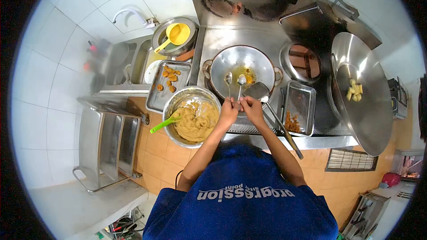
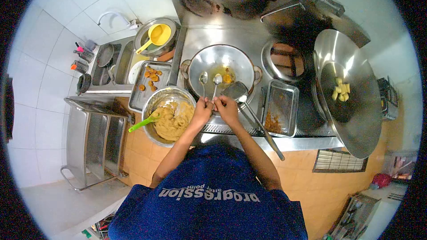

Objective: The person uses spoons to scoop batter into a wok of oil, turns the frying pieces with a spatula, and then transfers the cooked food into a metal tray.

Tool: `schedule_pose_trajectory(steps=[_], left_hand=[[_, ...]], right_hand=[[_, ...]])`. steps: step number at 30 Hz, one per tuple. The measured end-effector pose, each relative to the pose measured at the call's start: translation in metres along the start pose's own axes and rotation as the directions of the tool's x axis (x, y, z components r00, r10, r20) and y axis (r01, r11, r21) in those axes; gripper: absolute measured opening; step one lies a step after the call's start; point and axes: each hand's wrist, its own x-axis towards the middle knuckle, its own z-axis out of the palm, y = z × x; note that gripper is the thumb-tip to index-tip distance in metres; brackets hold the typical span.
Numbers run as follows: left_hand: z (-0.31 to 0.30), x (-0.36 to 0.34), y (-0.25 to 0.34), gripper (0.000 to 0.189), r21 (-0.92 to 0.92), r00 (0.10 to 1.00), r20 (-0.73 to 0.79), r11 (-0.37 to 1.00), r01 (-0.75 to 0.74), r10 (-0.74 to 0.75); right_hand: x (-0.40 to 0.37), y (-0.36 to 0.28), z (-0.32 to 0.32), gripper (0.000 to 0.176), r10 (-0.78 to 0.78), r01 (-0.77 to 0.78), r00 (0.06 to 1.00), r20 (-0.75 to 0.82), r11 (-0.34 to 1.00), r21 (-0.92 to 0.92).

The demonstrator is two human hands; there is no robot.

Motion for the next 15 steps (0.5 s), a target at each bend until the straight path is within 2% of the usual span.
schedule_pose_trajectory(steps=[1,5,7,8,10,14,15], left_hand=[[-0.001,0.002,-0.003,0.016,-0.069,1.0,0.019,0.998,0.005,-0.004],[-0.004,0.01,-0.004,0.017,-0.142,0.999,0.044,0.99,-0.013,0.019],[-0.007,0.011,0.013,0.012,-0.046,0.995,0.093,0.999,-0.029,0.033],[-0.007,0.014,0.021,0.012,-0.049,0.995,0.094,0.998,-0.029,0.034],[-0.006,0.02,0.033,0.017,0.112,0.99,0.133,0.993,0.031,-0.046],[0.003,0.019,0.048,0.02,0.136,0.992,0.116,0.99,0.023,-0.039],[0.006,0.018,0.046,0.02,0.249,0.995,0.103,0.969,-0.01,-0.016]], right_hand=[[0.0,0.003,0.001,0.034,-0.04,0.039,0.999,-0.022,0.998,-0.04],[-0.001,0.005,-0.001,0.037,-0.02,0.019,0.999,-0.029,1.0,-0.022],[-0.006,-0.001,-0.007,0.042,-0.002,-0.005,0.999,-0.04,0.986,-0.167],[-0.006,0.0,-0.007,0.042,-0.003,-0.004,0.999,-0.041,0.986,-0.169],[-0.006,0.009,-0.005,0.045,-0.01,0.002,0.996,-0.085,0.996,-0.092],[-0.01,-0.005,-0.007,0.04,0.019,-0.022,0.992,-0.125,0.999,-0.023],[-0.009,-0.008,-0.007,0.04,0.062,-0.06,0.991,-0.12,0.998,0.027]])
